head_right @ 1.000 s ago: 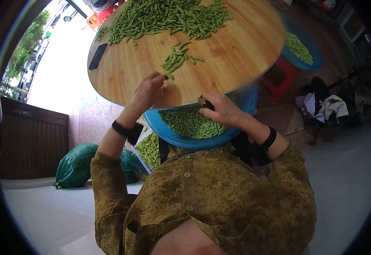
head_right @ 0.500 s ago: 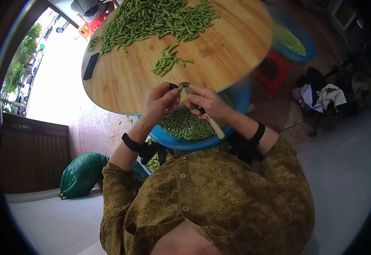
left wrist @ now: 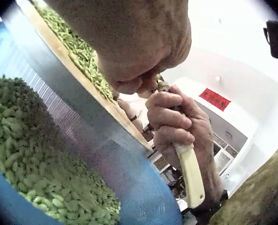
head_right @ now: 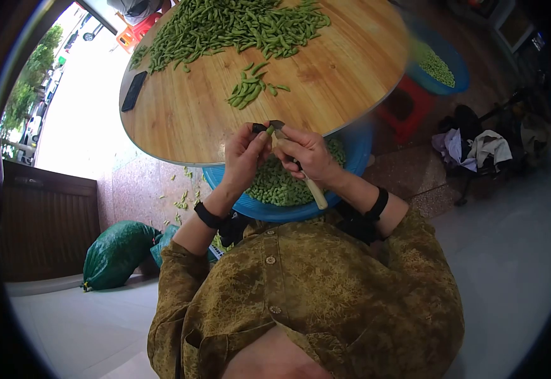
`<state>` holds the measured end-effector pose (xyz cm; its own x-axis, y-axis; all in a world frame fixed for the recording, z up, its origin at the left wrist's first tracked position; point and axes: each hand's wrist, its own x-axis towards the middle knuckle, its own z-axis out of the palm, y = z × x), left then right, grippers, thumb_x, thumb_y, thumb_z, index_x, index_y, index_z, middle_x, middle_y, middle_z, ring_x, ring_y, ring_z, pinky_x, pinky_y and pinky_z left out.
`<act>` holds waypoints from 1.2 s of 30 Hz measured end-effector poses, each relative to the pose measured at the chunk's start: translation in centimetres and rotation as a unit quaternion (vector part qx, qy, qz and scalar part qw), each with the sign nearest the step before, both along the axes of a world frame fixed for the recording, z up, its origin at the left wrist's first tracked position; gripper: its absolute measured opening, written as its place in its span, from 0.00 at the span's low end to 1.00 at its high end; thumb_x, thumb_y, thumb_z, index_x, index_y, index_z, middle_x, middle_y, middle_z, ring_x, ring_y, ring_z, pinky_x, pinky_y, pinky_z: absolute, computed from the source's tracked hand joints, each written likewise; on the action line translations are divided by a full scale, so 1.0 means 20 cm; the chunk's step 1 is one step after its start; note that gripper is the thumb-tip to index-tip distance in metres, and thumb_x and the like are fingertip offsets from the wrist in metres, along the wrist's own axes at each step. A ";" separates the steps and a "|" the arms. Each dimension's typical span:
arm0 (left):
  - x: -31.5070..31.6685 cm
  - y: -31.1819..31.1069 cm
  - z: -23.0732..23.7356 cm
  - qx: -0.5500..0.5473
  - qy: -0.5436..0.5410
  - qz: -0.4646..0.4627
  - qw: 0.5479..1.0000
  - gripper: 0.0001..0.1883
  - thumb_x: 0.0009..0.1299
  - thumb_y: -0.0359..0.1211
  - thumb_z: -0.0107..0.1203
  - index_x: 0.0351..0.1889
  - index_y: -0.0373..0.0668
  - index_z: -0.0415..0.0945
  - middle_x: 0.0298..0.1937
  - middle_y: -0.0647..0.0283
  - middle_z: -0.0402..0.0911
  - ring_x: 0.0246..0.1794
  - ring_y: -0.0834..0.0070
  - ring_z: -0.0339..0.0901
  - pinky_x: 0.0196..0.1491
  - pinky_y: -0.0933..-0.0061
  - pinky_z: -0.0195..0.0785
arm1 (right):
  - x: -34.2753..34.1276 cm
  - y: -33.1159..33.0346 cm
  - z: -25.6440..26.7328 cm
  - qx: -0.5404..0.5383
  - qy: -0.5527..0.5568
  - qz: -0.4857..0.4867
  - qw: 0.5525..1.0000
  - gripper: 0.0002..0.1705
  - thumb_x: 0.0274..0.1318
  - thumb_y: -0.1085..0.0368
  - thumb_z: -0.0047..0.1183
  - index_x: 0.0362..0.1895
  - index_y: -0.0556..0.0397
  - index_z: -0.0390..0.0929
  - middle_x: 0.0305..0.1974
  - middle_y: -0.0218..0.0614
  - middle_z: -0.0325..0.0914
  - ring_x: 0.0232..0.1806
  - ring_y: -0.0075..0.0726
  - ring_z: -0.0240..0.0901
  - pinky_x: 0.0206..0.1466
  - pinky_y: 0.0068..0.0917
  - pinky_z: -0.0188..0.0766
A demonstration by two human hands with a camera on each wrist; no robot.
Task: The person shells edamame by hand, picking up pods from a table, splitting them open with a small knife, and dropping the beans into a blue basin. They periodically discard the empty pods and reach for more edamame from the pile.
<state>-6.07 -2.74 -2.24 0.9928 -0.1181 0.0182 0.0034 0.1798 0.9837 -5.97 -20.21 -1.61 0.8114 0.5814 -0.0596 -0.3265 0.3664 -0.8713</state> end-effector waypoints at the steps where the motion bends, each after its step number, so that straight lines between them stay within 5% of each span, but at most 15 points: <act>1: 0.00 0.00 0.00 -0.001 0.000 0.000 1.000 0.06 0.72 0.31 0.49 0.42 0.40 0.70 0.27 0.70 0.73 0.21 0.86 0.66 0.24 0.86 0.57 | 0.00 0.00 0.01 0.003 -0.003 -0.007 1.000 0.16 0.68 0.67 0.39 0.56 0.56 0.66 0.28 0.30 0.68 0.19 0.15 0.60 0.15 0.12 0.58; 4: 0.02 0.04 0.03 -0.119 0.103 -0.046 0.986 0.05 0.72 0.31 0.49 0.42 0.41 0.70 0.26 0.71 0.71 0.20 0.86 0.63 0.22 0.85 0.53 | 0.00 -0.03 0.01 -0.017 -0.028 0.001 0.999 0.14 0.66 0.67 0.42 0.53 0.56 0.69 0.27 0.29 0.68 0.19 0.16 0.61 0.17 0.14 0.59; 6: 0.04 0.06 0.04 -0.257 0.207 -0.163 0.930 0.04 0.71 0.31 0.49 0.40 0.43 0.70 0.25 0.71 0.68 0.20 0.84 0.61 0.21 0.84 0.52 | 0.01 -0.04 0.00 -0.040 -0.049 0.017 0.998 0.12 0.64 0.67 0.44 0.50 0.57 0.71 0.27 0.28 0.68 0.20 0.18 0.63 0.18 0.17 0.60; 7: 0.04 0.07 0.04 -0.259 0.207 -0.162 0.930 0.04 0.71 0.31 0.49 0.40 0.43 0.70 0.25 0.71 0.68 0.20 0.84 0.61 0.21 0.84 0.52 | 0.02 -0.04 -0.01 -0.137 -0.266 -0.029 0.954 0.13 0.62 0.68 0.46 0.50 0.58 0.71 0.27 0.29 0.69 0.22 0.22 0.66 0.22 0.21 0.63; 8: 0.05 0.08 0.02 -0.253 0.224 -0.175 0.925 0.03 0.71 0.31 0.50 0.39 0.43 0.70 0.24 0.71 0.67 0.19 0.83 0.61 0.20 0.84 0.52 | 0.03 -0.04 -0.02 -0.225 -0.468 -0.075 0.852 0.14 0.61 0.69 0.49 0.50 0.59 0.71 0.28 0.31 0.70 0.25 0.26 0.68 0.25 0.26 0.65; 9: 0.05 0.09 0.01 -0.247 0.241 -0.188 0.920 0.03 0.71 0.32 0.50 0.38 0.43 0.70 0.23 0.71 0.66 0.19 0.83 0.62 0.20 0.83 0.52 | 0.05 -0.06 -0.03 -0.225 -0.468 -0.074 0.852 0.14 0.61 0.69 0.49 0.50 0.59 0.71 0.28 0.31 0.70 0.25 0.26 0.68 0.25 0.26 0.65; 11: 0.03 0.06 -0.02 -0.182 0.216 -0.149 0.948 0.04 0.71 0.32 0.50 0.37 0.43 0.70 0.23 0.71 0.67 0.18 0.83 0.61 0.20 0.83 0.52 | 0.06 -0.10 -0.04 -0.305 -0.579 -0.060 0.754 0.15 0.58 0.69 0.52 0.49 0.60 0.71 0.28 0.32 0.72 0.30 0.30 0.70 0.32 0.30 0.67; 12: 0.03 0.04 -0.03 -0.115 0.188 -0.110 0.969 0.04 0.71 0.32 0.49 0.36 0.43 0.71 0.23 0.71 0.67 0.18 0.83 0.61 0.19 0.83 0.52 | 0.05 -0.10 -0.01 -0.306 -0.579 -0.060 0.753 0.15 0.58 0.69 0.52 0.49 0.60 0.71 0.28 0.32 0.72 0.30 0.30 0.70 0.32 0.30 0.67; 14: 0.02 0.03 -0.03 -0.113 0.175 -0.100 0.973 0.04 0.71 0.32 0.50 0.34 0.43 0.70 0.22 0.71 0.68 0.17 0.83 0.62 0.19 0.83 0.52 | 0.01 -0.09 0.06 -0.235 -0.277 -0.060 0.930 0.13 0.57 0.67 0.53 0.45 0.60 0.72 0.29 0.32 0.74 0.31 0.24 0.69 0.33 0.27 0.67; 20: -0.02 0.01 0.04 -0.043 0.128 -0.078 0.988 0.04 0.70 0.31 0.51 0.33 0.42 0.70 0.22 0.69 0.72 0.16 0.83 0.65 0.18 0.83 0.53 | 0.04 -0.05 0.02 -0.225 -0.147 -0.037 0.963 0.12 0.56 0.66 0.55 0.39 0.61 0.72 0.29 0.29 0.74 0.32 0.19 0.68 0.34 0.22 0.65; 25: -0.09 0.10 0.08 0.126 0.013 -0.058 0.990 0.06 0.70 0.30 0.51 0.33 0.38 0.69 0.18 0.65 0.72 0.16 0.78 0.67 0.20 0.78 0.58 | 0.04 -0.05 0.01 -0.244 -0.206 -0.032 0.947 0.10 0.54 0.66 0.55 0.37 0.59 0.73 0.28 0.26 0.72 0.28 0.17 0.65 0.31 0.20 0.62; 27: -0.19 0.25 0.19 0.394 -0.190 -0.029 0.899 0.06 0.67 0.29 0.52 0.32 0.36 0.70 0.20 0.54 0.73 0.17 0.62 0.71 0.24 0.65 0.64 | 0.03 -0.09 0.04 -0.255 -0.212 -0.006 0.943 0.09 0.54 0.66 0.55 0.37 0.58 0.73 0.27 0.25 0.70 0.27 0.17 0.64 0.30 0.19 0.61; 29: -0.26 0.43 0.30 0.622 -0.104 -0.126 0.766 0.06 0.64 0.31 0.52 0.34 0.38 0.73 0.26 0.45 0.75 0.30 0.44 0.74 0.34 0.50 0.67 | 0.04 -0.14 0.07 -0.295 -0.183 0.098 0.933 0.10 0.54 0.67 0.54 0.39 0.58 0.73 0.26 0.24 0.68 0.26 0.16 0.62 0.29 0.20 0.60; 32: -0.23 0.57 0.25 0.649 -0.142 -0.110 0.740 0.07 0.64 0.30 0.53 0.30 0.35 0.72 0.27 0.46 0.74 0.31 0.46 0.73 0.32 0.54 0.65 | 0.02 -0.11 0.01 -0.235 -0.148 0.053 0.959 0.11 0.55 0.67 0.54 0.42 0.59 0.73 0.26 0.23 0.67 0.26 0.15 0.61 0.28 0.20 0.59; 36: 0.13 0.41 0.21 0.533 -0.251 -0.005 0.808 0.07 0.64 0.31 0.53 0.30 0.36 0.73 0.30 0.49 0.75 0.34 0.48 0.74 0.36 0.55 0.66 | 0.03 -0.05 -0.01 -0.236 -0.200 0.040 0.950 0.11 0.56 0.66 0.52 0.42 0.57 0.73 0.25 0.22 0.67 0.26 0.14 0.61 0.28 0.19 0.59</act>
<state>-3.42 5.37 2.05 0.8907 -0.3400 0.3016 -0.4480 -0.7687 0.4565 -5.45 -21.22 -1.75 0.7780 0.6277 -0.0259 0.0543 -0.1081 -0.9927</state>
